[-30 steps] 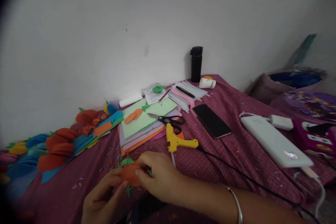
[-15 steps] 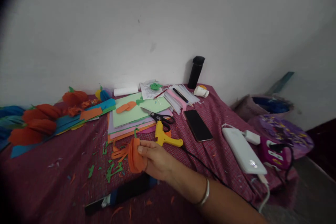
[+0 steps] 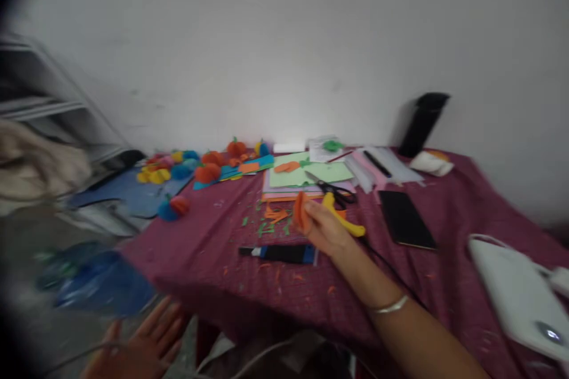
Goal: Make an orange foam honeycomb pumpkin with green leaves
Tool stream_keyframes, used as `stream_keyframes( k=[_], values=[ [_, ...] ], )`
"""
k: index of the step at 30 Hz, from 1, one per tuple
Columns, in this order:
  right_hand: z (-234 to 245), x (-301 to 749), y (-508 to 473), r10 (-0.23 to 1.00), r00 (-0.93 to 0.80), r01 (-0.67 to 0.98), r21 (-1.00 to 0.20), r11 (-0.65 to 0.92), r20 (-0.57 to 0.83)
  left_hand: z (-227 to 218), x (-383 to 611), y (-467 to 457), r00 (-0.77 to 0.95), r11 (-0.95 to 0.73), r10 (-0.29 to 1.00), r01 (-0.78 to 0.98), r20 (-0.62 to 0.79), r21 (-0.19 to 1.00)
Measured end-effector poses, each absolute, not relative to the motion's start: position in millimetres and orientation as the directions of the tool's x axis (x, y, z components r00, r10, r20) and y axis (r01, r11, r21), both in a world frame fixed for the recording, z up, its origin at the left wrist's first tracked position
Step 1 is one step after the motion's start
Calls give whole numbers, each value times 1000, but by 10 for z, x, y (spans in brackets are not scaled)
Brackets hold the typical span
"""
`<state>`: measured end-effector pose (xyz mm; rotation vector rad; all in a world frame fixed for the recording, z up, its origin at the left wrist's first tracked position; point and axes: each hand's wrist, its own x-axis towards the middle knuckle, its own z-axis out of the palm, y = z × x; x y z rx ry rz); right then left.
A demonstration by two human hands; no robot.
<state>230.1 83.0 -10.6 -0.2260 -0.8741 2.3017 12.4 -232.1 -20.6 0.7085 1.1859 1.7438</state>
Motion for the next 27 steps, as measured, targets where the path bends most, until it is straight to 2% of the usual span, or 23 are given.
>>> stream_keyframes(
  k=[2,3,5,6,7,8,9,10,11,12,13,14,19,27],
  values=[
    [-156,2266,863,634,-771,-504,-663,-554,56,-68,248,-2405,-319,-50,928,-623,-195,781],
    [-172,2249,864,623,-779,-505,-664,-552,75,8,349,-2384,-284,-41,935,-682,-213,730],
    [-183,2225,841,616,-781,-517,-666,-538,109,154,572,-2278,-92,14,988,-740,-122,673],
    [-183,2218,829,621,-775,-525,-669,-526,120,216,657,-2211,5,69,996,-713,-93,698],
    [-183,2210,821,630,-766,-532,-675,-512,126,266,701,-2138,66,84,996,-628,-55,773],
    [-184,2201,820,640,-758,-535,-682,-499,126,299,692,-2051,88,71,996,-465,-34,883],
    [-188,2192,823,650,-750,-537,-689,-487,124,312,626,-1942,52,32,998,-207,-21,978],
    [-194,2183,828,658,-744,-537,-694,-480,120,301,512,-1809,-47,-15,999,167,23,986],
    [-201,2175,832,662,-741,-534,-698,-477,114,264,361,-1656,-146,-26,981,553,128,833],
    [-209,2167,833,662,-742,-528,-702,-478,106,201,190,-1498,-210,49,951,828,227,559],
    [-217,2161,831,659,-745,-520,-705,-483,98,117,14,-1350,-242,170,936,946,254,275],
    [-226,2156,827,655,-750,-512,-707,-489,90,19,-151,-1228,-277,232,930,952,243,198],
    [-296,2146,825,643,-763,-492,-704,-513,65,-397,-590,-1158,-339,339,926,940,166,29],
    [-419,2135,889,657,-754,-465,-718,-518,15,-342,-897,-1482,-377,384,923,912,78,-142]
  ],
)
